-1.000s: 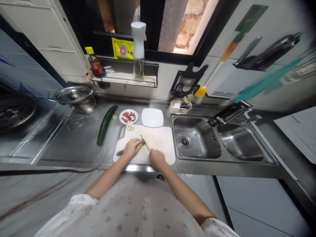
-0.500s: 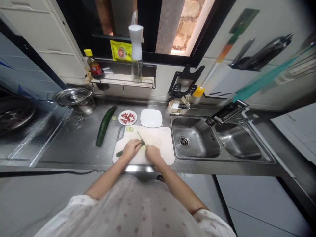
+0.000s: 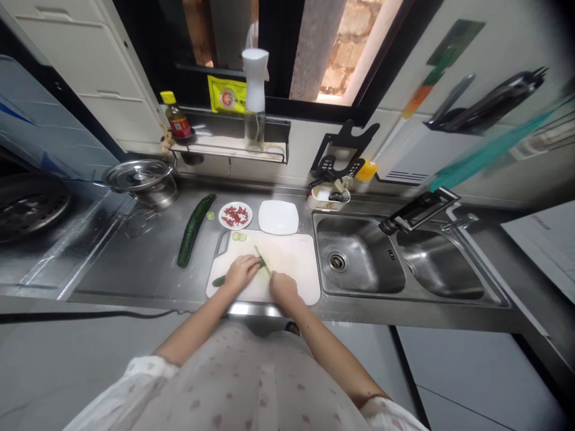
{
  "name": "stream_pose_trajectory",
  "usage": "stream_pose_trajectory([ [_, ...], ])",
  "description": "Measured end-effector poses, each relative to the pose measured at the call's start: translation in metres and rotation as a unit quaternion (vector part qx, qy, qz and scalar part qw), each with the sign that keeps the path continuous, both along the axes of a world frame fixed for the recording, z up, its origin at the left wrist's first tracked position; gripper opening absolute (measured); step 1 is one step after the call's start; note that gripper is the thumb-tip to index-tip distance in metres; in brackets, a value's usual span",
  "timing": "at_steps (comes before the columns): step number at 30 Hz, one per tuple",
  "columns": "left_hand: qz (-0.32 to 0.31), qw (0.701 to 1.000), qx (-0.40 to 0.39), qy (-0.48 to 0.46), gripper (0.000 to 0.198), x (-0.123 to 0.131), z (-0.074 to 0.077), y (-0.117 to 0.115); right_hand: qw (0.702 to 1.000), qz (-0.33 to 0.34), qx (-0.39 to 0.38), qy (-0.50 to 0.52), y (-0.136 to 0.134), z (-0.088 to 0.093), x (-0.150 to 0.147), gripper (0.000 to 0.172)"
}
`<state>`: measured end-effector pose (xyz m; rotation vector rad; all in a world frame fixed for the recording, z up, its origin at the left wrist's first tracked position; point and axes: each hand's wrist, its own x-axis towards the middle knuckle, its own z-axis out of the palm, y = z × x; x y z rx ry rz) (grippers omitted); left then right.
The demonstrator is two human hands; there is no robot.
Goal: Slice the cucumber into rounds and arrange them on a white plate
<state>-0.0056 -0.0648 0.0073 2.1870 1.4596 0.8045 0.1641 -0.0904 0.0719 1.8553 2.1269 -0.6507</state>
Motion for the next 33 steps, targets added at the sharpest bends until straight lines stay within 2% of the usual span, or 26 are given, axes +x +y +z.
stream_pose_trajectory([
  [6,0.002,1.000,0.003,0.001,0.023,0.000,0.000,0.000,1.000,0.003,-0.001,-0.003,0.004,-0.002,-0.002,0.032],
  [14,0.001,1.000,-0.002,-0.004,0.023,0.000,0.002,-0.001,1.000,0.002,-0.013,-0.004,0.006,0.004,-0.004,0.033],
  [25,0.006,1.000,0.005,-0.002,0.022,0.000,0.001,0.000,1.000,-0.007,-0.024,-0.014,-0.017,0.000,0.010,0.029],
  [33,0.004,1.000,0.006,-0.005,0.022,0.001,0.004,-0.001,1.000,-0.005,-0.006,-0.005,0.004,0.001,-0.005,0.033],
])
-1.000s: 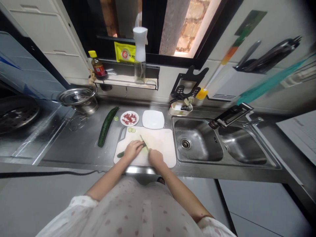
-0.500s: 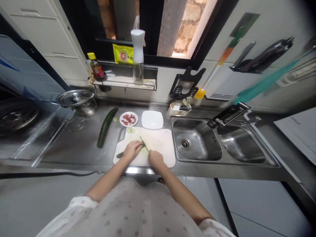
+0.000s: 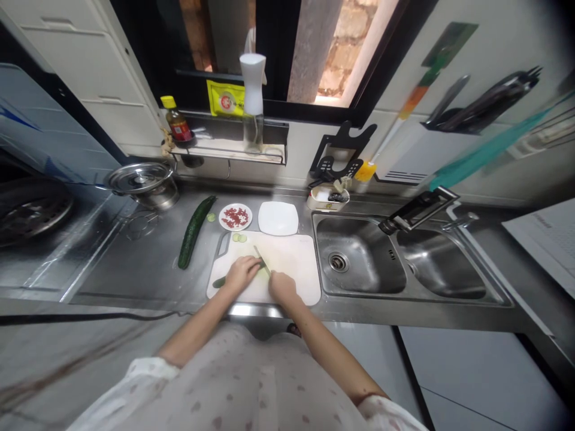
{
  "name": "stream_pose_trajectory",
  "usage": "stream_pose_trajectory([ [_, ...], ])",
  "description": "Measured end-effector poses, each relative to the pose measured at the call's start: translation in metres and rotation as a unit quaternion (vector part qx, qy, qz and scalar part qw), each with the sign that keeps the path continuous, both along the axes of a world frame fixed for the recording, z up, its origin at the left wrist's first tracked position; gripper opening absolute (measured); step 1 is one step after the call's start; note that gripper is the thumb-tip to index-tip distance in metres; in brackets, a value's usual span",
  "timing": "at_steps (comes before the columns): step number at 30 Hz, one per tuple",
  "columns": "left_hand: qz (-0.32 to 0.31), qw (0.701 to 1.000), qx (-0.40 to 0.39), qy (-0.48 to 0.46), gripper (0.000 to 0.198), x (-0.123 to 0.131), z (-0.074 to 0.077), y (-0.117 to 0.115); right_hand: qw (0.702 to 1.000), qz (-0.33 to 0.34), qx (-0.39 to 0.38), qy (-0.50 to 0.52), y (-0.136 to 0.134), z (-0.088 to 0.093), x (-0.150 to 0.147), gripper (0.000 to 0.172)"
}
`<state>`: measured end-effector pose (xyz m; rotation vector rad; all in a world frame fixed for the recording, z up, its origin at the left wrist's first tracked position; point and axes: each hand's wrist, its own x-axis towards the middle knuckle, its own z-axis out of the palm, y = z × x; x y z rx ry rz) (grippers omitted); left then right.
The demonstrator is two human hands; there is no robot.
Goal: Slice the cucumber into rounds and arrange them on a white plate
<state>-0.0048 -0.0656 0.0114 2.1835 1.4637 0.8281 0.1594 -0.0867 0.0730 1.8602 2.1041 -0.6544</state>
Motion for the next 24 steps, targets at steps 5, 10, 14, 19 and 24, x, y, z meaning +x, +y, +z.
stream_pose_trajectory([
  [5,0.003,1.000,-0.009,0.008,0.023,0.000,0.002,0.000,1.000,0.003,0.012,0.008,0.012,-0.001,-0.009,0.035],
  [10,0.003,1.000,-0.009,0.004,0.023,0.000,0.002,-0.001,1.000,0.005,0.013,0.008,0.009,-0.002,-0.006,0.035],
  [14,0.004,1.000,-0.005,-0.003,0.022,0.000,0.000,0.000,1.000,-0.005,0.007,-0.003,-0.006,-0.001,0.003,0.033],
  [19,0.004,1.000,-0.010,-0.005,0.022,0.000,-0.002,0.000,1.000,-0.004,-0.016,-0.019,-0.022,0.002,0.015,0.028],
  [24,0.002,1.000,-0.008,-0.005,0.022,0.000,-0.003,0.000,1.000,0.000,-0.004,-0.013,-0.014,-0.001,0.011,0.030],
])
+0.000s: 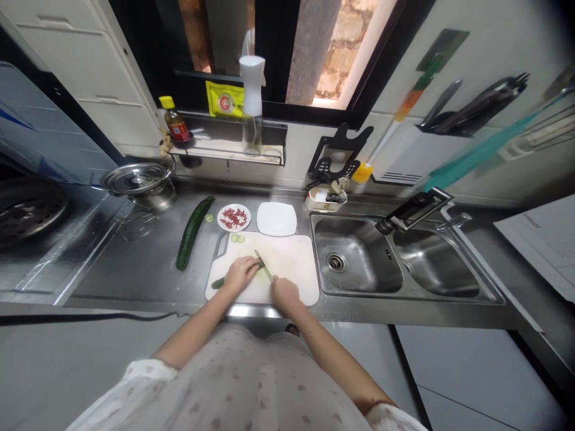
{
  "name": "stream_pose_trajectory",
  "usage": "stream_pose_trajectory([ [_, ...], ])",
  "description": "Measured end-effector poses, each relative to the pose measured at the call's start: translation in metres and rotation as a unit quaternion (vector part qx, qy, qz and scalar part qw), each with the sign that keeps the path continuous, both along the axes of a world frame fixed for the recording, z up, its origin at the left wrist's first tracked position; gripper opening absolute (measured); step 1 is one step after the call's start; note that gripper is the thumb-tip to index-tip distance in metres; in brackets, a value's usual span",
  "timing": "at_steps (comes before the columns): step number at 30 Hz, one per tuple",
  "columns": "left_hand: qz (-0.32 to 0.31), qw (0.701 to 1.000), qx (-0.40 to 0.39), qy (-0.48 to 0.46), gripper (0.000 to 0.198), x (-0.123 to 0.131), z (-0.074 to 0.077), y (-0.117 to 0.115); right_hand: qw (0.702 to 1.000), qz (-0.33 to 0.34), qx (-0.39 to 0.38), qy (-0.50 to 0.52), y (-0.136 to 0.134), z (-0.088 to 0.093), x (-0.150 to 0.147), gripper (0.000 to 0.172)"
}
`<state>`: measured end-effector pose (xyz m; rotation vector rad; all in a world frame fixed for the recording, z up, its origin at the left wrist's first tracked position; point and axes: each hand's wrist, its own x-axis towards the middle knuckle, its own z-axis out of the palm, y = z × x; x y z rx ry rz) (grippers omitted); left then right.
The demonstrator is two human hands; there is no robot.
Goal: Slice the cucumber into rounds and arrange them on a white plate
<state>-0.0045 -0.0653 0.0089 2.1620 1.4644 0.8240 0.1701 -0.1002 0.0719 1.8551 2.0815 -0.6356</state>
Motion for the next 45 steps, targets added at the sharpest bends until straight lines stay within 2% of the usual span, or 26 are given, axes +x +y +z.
stream_pose_trajectory([
  [6,0.001,1.000,0.002,0.005,0.022,0.000,0.001,0.000,1.000,0.001,0.011,0.014,0.024,0.000,-0.017,0.033],
  [10,-0.001,1.000,0.000,0.006,0.022,-0.001,0.002,0.000,1.000,0.003,0.006,0.016,0.029,0.002,-0.020,0.034],
  [16,0.005,1.000,-0.001,-0.004,0.022,-0.001,0.003,-0.001,1.000,-0.009,0.018,0.018,0.016,0.000,-0.014,0.033],
  [28,0.008,1.000,0.002,-0.012,0.021,-0.001,-0.003,0.002,1.000,-0.007,-0.014,0.002,-0.017,0.000,0.014,0.029],
  [45,0.016,0.999,-0.029,-0.012,0.021,0.001,0.002,0.001,1.000,-0.018,-0.011,0.020,-0.023,0.006,0.025,0.029],
])
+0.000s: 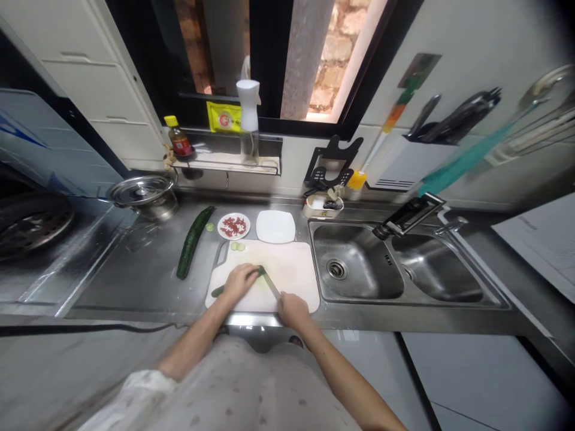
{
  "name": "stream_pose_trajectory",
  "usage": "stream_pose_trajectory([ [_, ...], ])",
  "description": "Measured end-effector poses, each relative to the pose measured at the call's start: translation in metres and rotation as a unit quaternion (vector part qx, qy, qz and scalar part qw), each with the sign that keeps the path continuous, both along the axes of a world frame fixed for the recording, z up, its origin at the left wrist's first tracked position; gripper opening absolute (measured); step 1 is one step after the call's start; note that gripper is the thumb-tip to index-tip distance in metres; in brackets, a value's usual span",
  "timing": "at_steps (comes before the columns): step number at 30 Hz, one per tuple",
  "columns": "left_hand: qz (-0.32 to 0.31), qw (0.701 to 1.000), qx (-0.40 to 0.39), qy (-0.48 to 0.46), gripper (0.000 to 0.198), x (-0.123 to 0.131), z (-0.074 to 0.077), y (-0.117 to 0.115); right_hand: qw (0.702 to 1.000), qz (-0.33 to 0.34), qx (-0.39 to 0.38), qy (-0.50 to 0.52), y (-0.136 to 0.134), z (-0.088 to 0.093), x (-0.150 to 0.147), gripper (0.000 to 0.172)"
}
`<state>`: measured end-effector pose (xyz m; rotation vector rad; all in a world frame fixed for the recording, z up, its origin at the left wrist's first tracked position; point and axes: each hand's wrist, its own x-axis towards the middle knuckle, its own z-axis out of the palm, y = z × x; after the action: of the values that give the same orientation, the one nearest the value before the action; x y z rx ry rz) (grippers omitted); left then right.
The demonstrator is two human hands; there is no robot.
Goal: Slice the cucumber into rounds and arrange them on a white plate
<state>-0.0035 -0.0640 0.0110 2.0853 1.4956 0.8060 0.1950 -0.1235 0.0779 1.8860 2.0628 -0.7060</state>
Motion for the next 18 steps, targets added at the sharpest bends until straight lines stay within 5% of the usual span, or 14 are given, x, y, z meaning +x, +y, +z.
stream_pose_trajectory([
  [18,0.034,0.997,-0.067,0.032,0.033,-0.008,0.012,-0.002,0.997,-0.018,0.044,-0.061,0.013,0.017,0.018,0.032],
])
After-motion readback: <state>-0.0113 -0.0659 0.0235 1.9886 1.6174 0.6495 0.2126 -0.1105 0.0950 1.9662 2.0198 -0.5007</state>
